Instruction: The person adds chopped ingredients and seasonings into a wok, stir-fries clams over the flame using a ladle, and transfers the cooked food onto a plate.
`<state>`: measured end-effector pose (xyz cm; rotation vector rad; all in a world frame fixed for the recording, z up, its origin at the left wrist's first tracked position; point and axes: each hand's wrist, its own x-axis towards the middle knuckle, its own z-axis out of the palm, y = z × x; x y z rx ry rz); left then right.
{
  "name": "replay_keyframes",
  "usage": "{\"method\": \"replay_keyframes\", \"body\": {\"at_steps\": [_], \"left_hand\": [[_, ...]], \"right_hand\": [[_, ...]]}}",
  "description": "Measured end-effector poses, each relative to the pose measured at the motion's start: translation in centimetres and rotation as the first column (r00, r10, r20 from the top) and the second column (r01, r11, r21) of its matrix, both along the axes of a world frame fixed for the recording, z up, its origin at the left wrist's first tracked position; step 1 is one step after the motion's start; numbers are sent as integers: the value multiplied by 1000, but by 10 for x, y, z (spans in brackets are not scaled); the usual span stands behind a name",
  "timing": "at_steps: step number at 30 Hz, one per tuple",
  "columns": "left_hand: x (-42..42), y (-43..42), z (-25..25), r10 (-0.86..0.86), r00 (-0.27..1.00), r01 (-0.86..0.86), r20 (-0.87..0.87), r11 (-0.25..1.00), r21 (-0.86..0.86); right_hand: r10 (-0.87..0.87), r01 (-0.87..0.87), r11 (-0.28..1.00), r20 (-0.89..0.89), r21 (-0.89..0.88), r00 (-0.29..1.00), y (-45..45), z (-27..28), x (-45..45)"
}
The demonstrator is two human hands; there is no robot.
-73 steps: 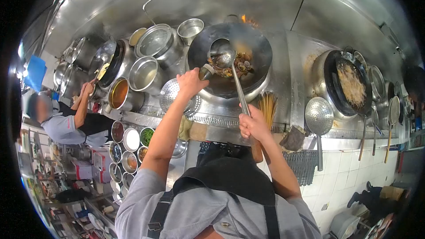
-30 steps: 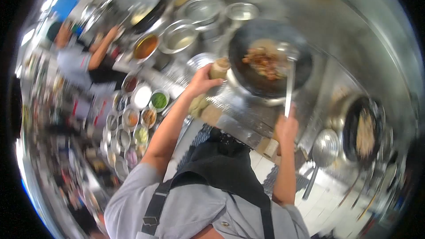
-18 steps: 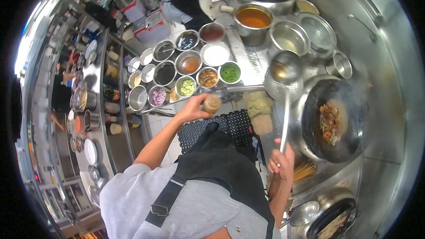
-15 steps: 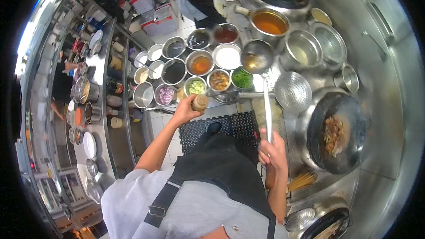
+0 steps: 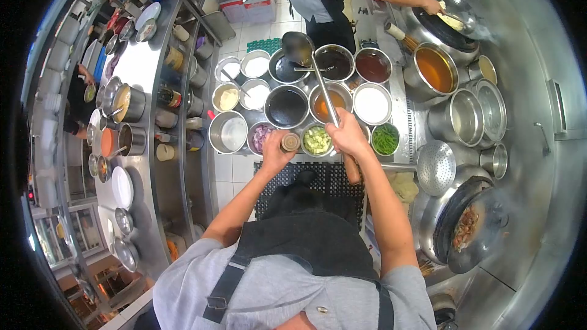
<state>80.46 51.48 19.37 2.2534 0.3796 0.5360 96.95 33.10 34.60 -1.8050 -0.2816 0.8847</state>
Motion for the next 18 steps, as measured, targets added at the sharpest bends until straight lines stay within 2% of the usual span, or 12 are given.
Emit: {"method": "replay_keyframes", "body": {"at_steps": [4,8,18], "left_hand": [[0,5,4,-6,998,5,-65,1000,-20],[-2,9,3,-29,996,26,-90,999,-34],[-1,10,5,-49,996,44,-74,997,-63]], "right_hand": [[21,-20,996,21,-87,1000,11,0,1],[60,-39,988,139,-153,988,13,-15,3],[-1,-1,997,-25,-81,1000,21,-4,-5]]}}
